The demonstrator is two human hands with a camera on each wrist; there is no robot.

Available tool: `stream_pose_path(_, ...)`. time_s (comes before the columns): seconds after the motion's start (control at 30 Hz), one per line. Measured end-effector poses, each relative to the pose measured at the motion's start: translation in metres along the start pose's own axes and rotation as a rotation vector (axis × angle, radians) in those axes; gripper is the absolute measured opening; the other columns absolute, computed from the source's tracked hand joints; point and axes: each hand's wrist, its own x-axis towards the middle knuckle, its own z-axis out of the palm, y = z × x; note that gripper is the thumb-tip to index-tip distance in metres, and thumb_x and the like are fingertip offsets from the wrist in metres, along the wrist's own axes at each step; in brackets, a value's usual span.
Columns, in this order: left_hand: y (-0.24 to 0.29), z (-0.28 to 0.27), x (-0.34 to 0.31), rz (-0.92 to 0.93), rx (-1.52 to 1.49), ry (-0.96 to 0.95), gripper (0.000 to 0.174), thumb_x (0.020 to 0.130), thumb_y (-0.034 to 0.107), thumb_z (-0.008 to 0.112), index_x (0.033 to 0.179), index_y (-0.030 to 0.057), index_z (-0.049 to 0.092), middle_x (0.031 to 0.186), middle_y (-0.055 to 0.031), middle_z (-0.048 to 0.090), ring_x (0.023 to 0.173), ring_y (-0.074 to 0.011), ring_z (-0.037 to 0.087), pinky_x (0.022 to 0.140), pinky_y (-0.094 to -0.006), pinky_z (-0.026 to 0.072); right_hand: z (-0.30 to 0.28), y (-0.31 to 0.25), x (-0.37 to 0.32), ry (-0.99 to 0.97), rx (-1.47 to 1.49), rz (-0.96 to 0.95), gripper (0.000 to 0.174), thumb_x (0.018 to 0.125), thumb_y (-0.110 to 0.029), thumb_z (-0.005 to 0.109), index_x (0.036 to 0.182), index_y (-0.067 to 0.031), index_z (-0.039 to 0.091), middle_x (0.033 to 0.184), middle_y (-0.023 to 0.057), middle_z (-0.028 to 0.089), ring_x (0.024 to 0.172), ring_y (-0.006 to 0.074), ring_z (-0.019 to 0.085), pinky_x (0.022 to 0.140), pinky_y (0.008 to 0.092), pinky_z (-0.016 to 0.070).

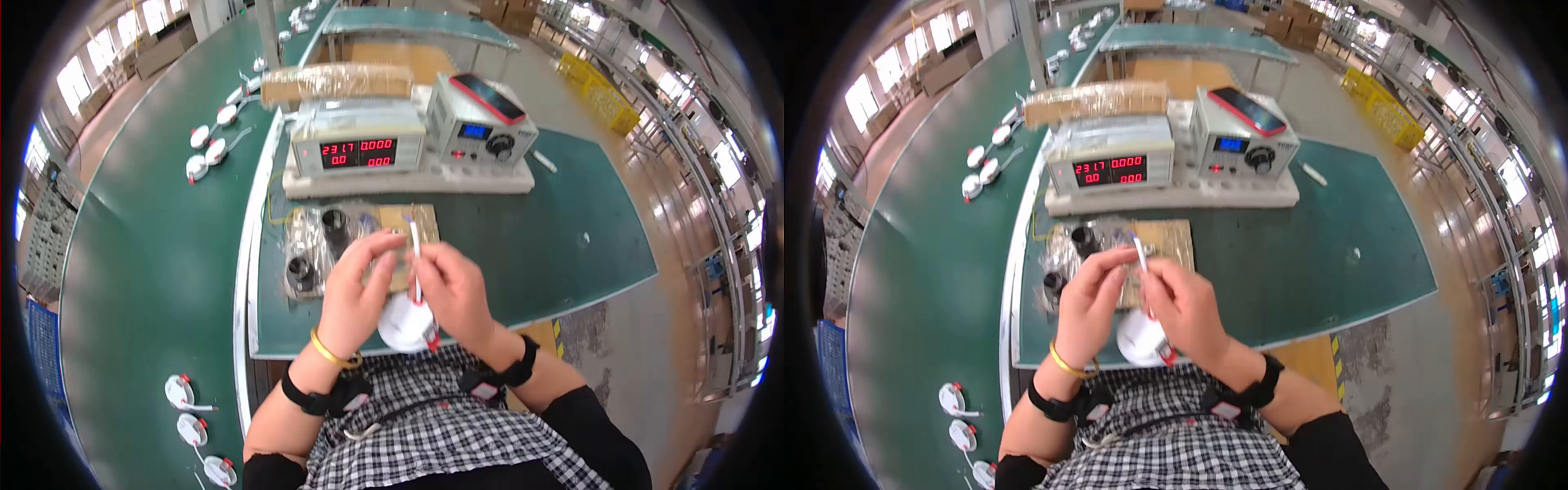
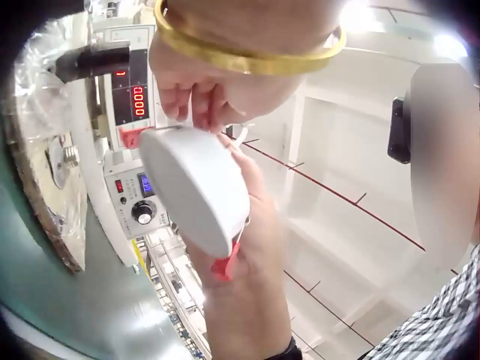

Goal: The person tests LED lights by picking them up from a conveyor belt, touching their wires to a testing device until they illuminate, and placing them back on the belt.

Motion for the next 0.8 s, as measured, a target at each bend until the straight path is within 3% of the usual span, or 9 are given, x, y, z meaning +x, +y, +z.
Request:
stream_pose_path(0.03,-0.008,-0.004,-0.001,0.096,0.013,-0.015,0.03,0.091,0.005,0.052,0.12,0.0011,0.056,0.121,-0.0139,0.058,0.113,-0.0229,0.056,0.096,-0.0315,0.0419,0.001,0.002,0.001,0.027,0.031,-0.051,0.016,0.096,-0.007,0.047,0.103,0.002,0.057,0.075,0.0032,0.059,0.062,0.006,0.056,0.054,0.0198,0.0436)
stream_pose_path(0.17,-0.008,-0.015,-0.025,-0.173,-0.316,0.145,0.041,0.097,0.012,0.046,0.136,-0.0013,0.041,0.134,-0.0119,0.048,0.118,-0.0199,0.051,0.1,-0.0319,0.0409,0.001,0.003,0.005,0.075,0.137,-0.015,0.016,0.096,-0.008,0.047,0.105,0.0017,0.056,0.076,0.0034,0.06,0.063,0.0051,0.055,0.053,0.0183,0.0413)
stream_pose_path(0.23,-0.019,-0.016,-0.044,-0.54,-0.652,0.032,0.045,0.099,0.022,0.043,0.137,-0.0032,0.037,0.135,-0.0154,0.047,0.12,-0.0238,0.05,0.101,-0.0374,0.0424,0.001,0.006,0.003,0.109,0.044,-0.121,0.017,0.097,-0.009,0.047,0.106,0.0024,0.056,0.077,0.0038,0.06,0.062,0.0046,0.055,0.052,0.0181,0.0402)
stream_pose_path(0.3,-0.019,-0.008,-0.055,-0.64,-0.897,-0.103,0.049,0.099,0.023,0.045,0.138,-0.0051,0.033,0.132,-0.0149,0.048,0.116,-0.0223,0.053,0.096,-0.0362,0.0464,0.004,0.011,0.001,0.099,0.006,-0.139,0.018,0.097,-0.009,0.046,0.106,0.0032,0.056,0.077,0.004,0.06,0.063,0.0048,0.055,0.052,0.018,0.0407)
stream_pose_path(0.4,-0.014,0.005,-0.057,-0.671,-0.92,-0.141,0.049,0.097,0.017,0.05,0.138,-0.0042,0.034,0.129,-0.0135,0.051,0.114,-0.0202,0.055,0.093,-0.0333,0.0485,0.007,0.015,-0.001,0.105,-0.051,-0.194,0.019,0.097,-0.01,0.046,0.107,0.0034,0.056,0.077,0.0042,0.06,0.063,0.0048,0.054,0.052,0.0181,0.0409)
stream_pose_path(0.47,-0.021,0.012,-0.057,-0.548,-0.822,-0.146,0.05,0.095,0.014,0.053,0.137,-0.0034,0.035,0.124,-0.012,0.055,0.11,-0.0184,0.057,0.091,-0.0314,0.0496,0.005,0.009,-0.003,0.111,-0.045,-0.137,0.016,0.093,-0.008,0.053,0.104,0.0024,0.059,0.077,0.0065,0.064,0.065,0.0092,0.062,0.059,0.0221,0.0498)
stream_pose_path(0.6,-0.025,0.023,-0.059,-0.485,-0.733,-0.119,0.046,0.095,0.014,0.054,0.135,-0.0026,0.039,0.118,-0.0099,0.059,0.103,-0.0158,0.06,0.09,-0.03,0.0498,-0.003,0.007,-0.002,0.082,-0.027,-0.01,0.017,0.095,-0.009,0.048,0.102,0.0023,0.058,0.072,0.003,0.061,0.064,0.0038,0.053,0.053,0.0184,0.0411)
stream_pose_path(0.7,-0.04,0.038,-0.059,-0.692,-0.833,-0.223,0.045,0.094,0.019,0.056,0.129,-0.0048,0.04,0.114,-0.0135,0.06,0.099,-0.0194,0.063,0.081,-0.0316,0.0549,-0.012,0.023,0.009,0.044,-0.29,0.196,0.016,0.092,-0.011,0.051,0.089,0.0015,0.061,0.064,0.0051,0.059,0.059,0.0073,0.053,0.052,0.0237,0.0417)
stream_pose_path(0.8,-0.045,0.053,-0.061,-0.853,-0.933,-0.286,0.044,0.095,0.023,0.055,0.122,-0.0025,0.032,0.11,-0.0204,0.059,0.092,-0.0281,0.066,0.079,-0.0365,0.0567,-0.015,0.046,0.015,-0.02,-0.593,0.157,0.022,0.085,-0.02,0.056,0.074,-0.0022,0.062,0.068,0.0184,0.061,0.062,0.0388,0.058,0.056,0.0416,0.0474)
